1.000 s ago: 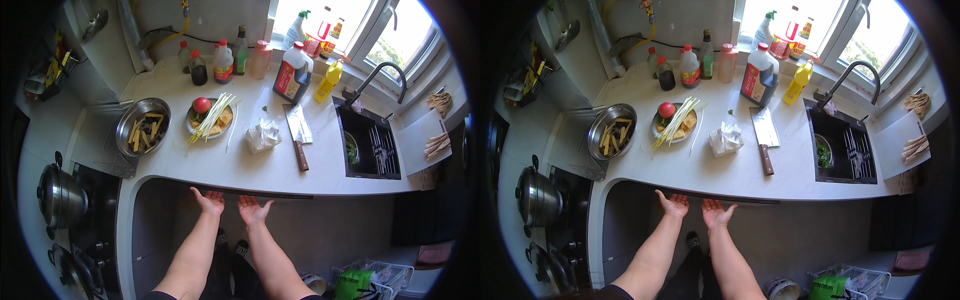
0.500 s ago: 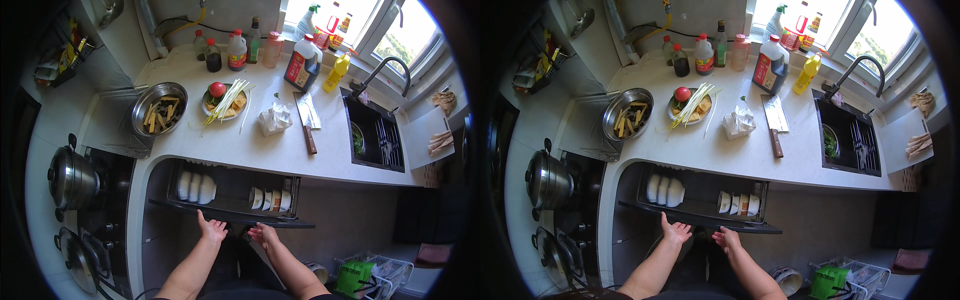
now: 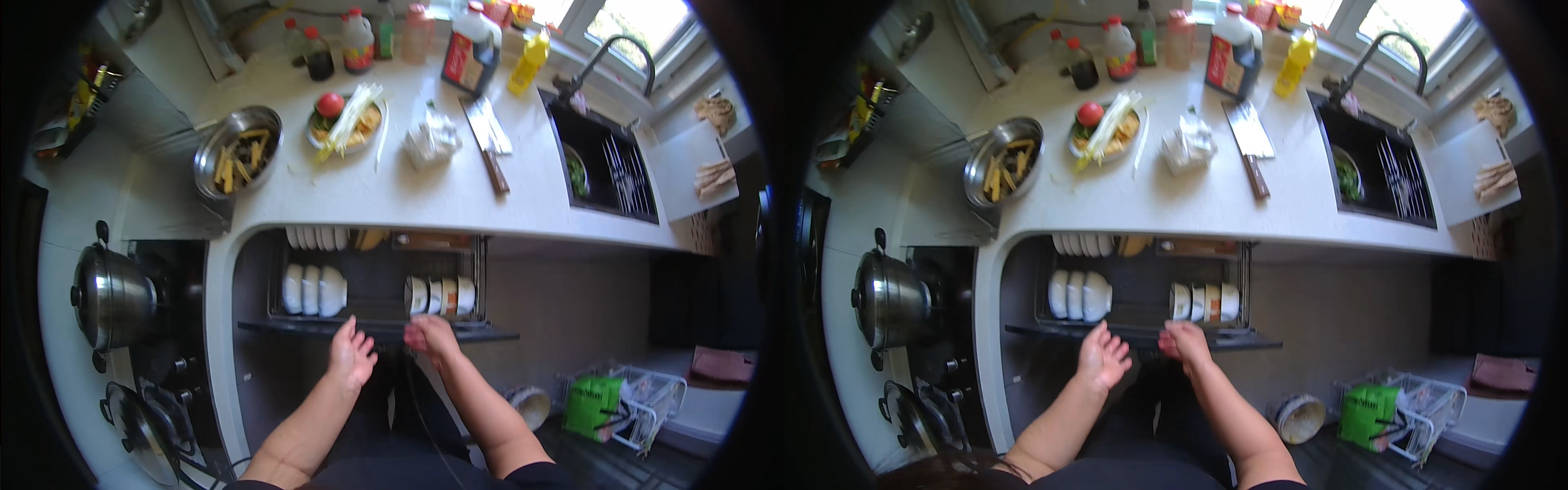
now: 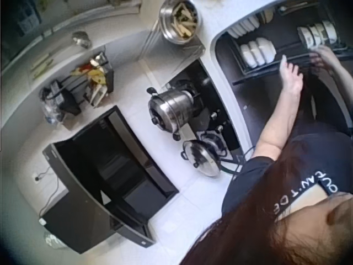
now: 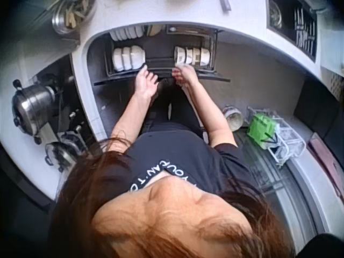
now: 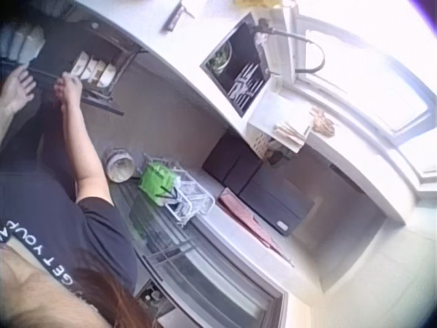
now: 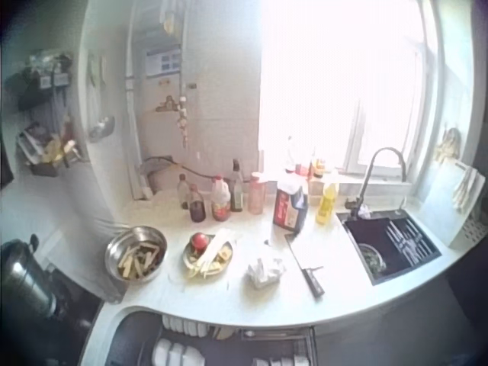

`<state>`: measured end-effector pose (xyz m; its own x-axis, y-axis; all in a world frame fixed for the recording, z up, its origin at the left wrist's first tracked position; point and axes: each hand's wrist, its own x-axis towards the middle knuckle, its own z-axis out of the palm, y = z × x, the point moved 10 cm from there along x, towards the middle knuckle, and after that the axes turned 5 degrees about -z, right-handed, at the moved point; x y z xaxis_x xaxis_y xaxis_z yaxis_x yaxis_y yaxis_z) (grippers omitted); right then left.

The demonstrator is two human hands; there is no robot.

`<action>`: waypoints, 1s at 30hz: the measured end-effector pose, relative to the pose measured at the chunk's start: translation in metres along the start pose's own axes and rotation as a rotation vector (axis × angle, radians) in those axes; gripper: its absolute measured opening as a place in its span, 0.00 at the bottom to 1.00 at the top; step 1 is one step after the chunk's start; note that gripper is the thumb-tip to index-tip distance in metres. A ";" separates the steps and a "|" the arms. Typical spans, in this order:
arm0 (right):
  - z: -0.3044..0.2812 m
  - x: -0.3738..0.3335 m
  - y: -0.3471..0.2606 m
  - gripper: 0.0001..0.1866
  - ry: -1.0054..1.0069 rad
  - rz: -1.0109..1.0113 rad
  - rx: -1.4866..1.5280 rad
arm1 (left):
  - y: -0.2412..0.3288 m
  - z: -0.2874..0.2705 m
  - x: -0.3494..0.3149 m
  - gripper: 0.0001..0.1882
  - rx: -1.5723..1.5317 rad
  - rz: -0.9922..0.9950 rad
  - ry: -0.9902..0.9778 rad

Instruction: The person washes green vegetables in a sink, retrieves a bowl from a drawer, and hangs a cloth on a wall hook. They then add flour to the bowl from a bag using a scoop and mix the contents with chopsticks.

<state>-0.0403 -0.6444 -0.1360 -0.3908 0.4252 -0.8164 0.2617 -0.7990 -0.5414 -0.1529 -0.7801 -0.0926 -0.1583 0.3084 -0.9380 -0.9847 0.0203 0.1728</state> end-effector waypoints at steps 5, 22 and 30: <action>0.024 0.021 -0.036 0.15 0.073 -0.178 0.211 | 0.004 0.057 0.024 0.44 0.008 0.072 -0.087; 0.068 0.207 -0.088 0.40 0.304 -0.797 -0.450 | 0.160 0.056 0.204 0.20 0.716 0.939 0.268; 0.108 0.264 -0.099 0.41 0.268 -0.931 -0.394 | 0.192 0.068 0.264 0.14 0.933 1.018 0.294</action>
<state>-0.2650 -0.4991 -0.2761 -0.3898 0.9202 -0.0348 0.2456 0.0675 -0.9670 -0.3788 -0.6298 -0.2865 -0.8843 0.3646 -0.2918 -0.0417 0.5607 0.8269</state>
